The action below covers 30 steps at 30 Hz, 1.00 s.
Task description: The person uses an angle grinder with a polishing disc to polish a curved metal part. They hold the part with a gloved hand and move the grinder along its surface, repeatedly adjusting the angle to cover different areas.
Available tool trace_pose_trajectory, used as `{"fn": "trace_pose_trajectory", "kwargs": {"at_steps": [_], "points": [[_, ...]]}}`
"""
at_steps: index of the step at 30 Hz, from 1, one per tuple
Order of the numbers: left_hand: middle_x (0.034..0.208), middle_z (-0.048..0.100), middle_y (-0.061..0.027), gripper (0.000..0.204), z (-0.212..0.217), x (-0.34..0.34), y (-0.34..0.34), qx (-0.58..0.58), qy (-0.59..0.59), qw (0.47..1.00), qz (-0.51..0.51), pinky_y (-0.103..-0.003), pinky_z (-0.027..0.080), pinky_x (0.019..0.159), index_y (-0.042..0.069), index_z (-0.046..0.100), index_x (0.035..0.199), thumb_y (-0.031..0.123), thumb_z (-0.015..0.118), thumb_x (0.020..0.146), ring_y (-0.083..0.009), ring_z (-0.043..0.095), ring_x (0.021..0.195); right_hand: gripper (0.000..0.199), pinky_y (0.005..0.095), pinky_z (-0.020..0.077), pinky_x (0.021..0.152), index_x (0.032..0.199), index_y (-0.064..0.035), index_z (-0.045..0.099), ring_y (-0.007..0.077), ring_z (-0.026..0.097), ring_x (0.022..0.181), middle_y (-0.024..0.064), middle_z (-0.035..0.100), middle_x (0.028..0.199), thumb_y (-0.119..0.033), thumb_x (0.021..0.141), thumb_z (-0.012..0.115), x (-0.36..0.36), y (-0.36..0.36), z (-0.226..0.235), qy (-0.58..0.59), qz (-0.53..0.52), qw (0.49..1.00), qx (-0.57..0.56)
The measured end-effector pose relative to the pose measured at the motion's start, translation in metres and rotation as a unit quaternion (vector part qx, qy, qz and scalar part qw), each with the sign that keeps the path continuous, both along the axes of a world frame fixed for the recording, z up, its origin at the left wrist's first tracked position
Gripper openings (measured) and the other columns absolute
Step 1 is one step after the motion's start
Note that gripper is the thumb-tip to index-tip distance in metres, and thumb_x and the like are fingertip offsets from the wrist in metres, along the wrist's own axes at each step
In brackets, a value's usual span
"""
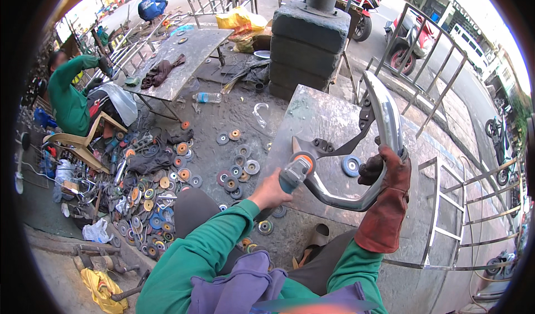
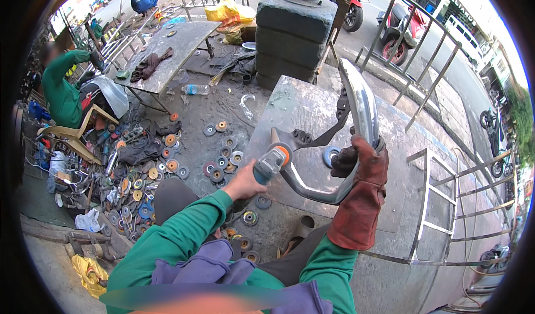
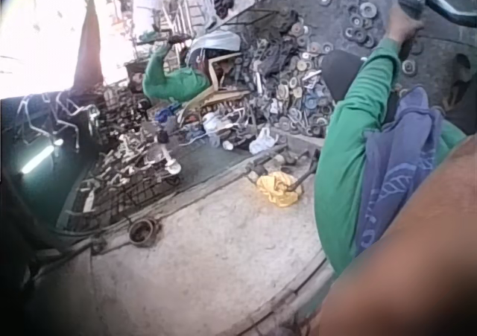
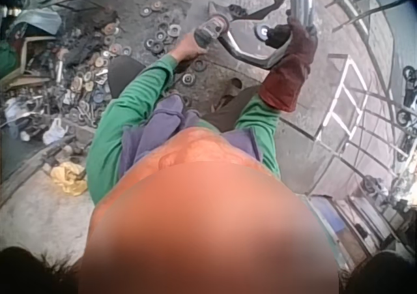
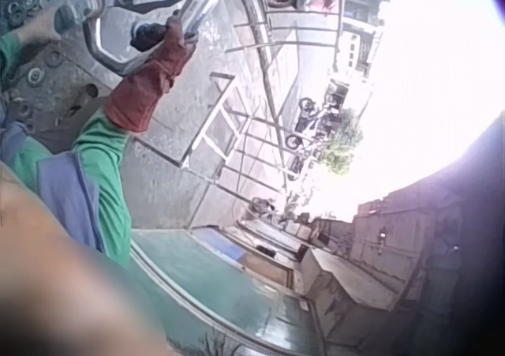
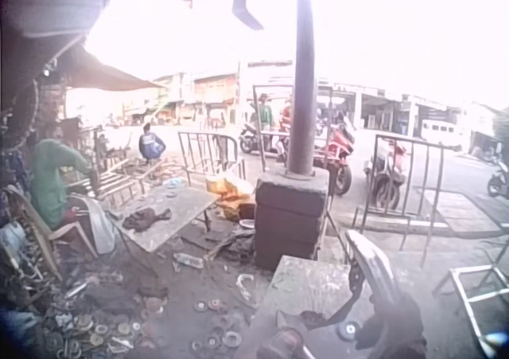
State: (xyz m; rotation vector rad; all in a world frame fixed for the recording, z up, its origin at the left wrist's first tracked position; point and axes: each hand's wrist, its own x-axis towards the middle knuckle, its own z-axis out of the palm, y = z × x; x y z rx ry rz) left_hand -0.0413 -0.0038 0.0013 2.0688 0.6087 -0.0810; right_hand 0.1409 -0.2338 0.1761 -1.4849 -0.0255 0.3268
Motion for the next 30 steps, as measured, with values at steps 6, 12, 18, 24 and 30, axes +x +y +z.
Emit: {"fn": "trace_pose_trajectory", "kwargs": {"at_steps": [6,12,18,24,30], "points": [[0.121,0.073,-0.0300,0.090,-0.001,-0.009,-0.008,-0.022,-0.031,0.990,-0.136,-0.051,0.056,0.099,0.000,0.048,0.144,0.028,0.091,0.071,-0.0475,0.069,0.117,0.055,0.0428,0.0602,0.054,0.134,-0.0002,0.069,0.0246,0.068,0.056,0.0058,0.063,0.068,-0.036,0.092,0.075,0.000,-0.001,-0.012,-0.036,-0.023,0.999,-0.033],[0.128,0.071,-0.0308,0.093,-0.024,0.013,0.019,0.005,-0.032,0.999,-0.027,-0.046,0.055,0.105,-0.005,0.050,0.145,0.029,0.094,0.069,-0.0442,0.069,0.123,0.058,0.0448,0.0644,0.058,0.137,-0.0029,0.070,0.0289,0.075,0.066,0.0078,0.068,0.075,-0.040,0.092,0.077,-0.001,-0.010,-0.015,0.021,0.027,0.999,-0.007],[0.125,0.071,-0.0328,0.094,-0.012,0.019,0.025,0.055,0.018,0.998,0.008,-0.046,0.057,0.103,-0.006,0.047,0.148,0.024,0.090,0.070,-0.0428,0.071,0.120,0.054,0.0449,0.0652,0.056,0.135,-0.0026,0.071,0.0293,0.076,0.066,0.0091,0.070,0.077,-0.037,0.093,0.076,-0.003,-0.001,-0.004,-0.011,0.024,0.999,-0.030],[0.121,0.071,-0.0339,0.099,0.004,0.000,-0.003,0.035,0.015,0.997,-0.064,-0.047,0.057,0.101,-0.005,0.045,0.150,0.024,0.091,0.068,-0.0464,0.071,0.117,0.053,0.0449,0.0654,0.056,0.135,-0.0025,0.072,0.0295,0.076,0.065,0.0097,0.070,0.077,-0.036,0.094,0.075,-0.004,-0.006,-0.006,-0.036,0.026,0.998,-0.037],[0.117,0.074,-0.0268,0.087,-0.004,0.004,0.000,0.019,0.002,0.999,-0.049,-0.044,0.057,0.099,-0.001,0.054,0.141,0.024,0.093,0.067,-0.0402,0.073,0.113,0.054,0.0452,0.0659,0.056,0.136,-0.0012,0.071,0.0290,0.076,0.066,0.0100,0.070,0.078,-0.035,0.094,0.074,-0.003,-0.007,-0.012,-0.030,0.017,0.999,-0.026]]}}
